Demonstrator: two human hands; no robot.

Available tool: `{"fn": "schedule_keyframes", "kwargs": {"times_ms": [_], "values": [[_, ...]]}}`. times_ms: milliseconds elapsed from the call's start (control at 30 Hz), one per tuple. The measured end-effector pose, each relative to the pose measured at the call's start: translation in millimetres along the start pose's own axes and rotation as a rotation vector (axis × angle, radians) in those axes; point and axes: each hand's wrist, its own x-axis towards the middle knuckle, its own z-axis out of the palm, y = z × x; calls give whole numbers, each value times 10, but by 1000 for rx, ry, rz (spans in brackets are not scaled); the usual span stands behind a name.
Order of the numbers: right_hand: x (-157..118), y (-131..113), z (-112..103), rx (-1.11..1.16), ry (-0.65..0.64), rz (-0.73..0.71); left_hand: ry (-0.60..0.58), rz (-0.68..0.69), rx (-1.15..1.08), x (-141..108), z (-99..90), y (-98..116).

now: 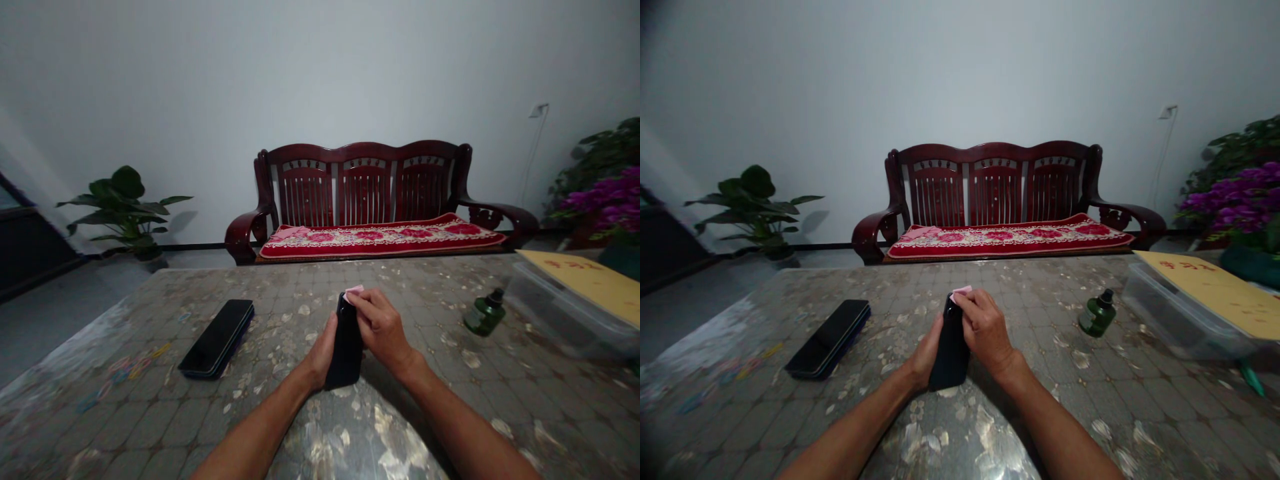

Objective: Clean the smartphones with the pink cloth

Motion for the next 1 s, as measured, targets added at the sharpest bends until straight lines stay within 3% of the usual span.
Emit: {"fn": "schedule_keyframes", "kwargs": {"times_ms": [267, 433, 567, 733, 867, 1000], "values": [[-49, 189, -15, -92, -64, 94, -12, -51, -37, 27, -30, 79], [-114, 259, 63, -51, -114, 149, 161, 106, 33, 107, -69, 103], [-189, 238, 151, 85, -157, 201, 232, 181, 88, 137, -111, 144], [-284, 179, 249, 250, -288, 263, 364, 417, 214, 160, -205, 245], [-318, 165, 274, 194, -331, 266, 370, 559, 406, 204, -250, 292], [-341, 193, 267, 125, -394, 255, 369, 529, 518, 308, -268, 251]]}}
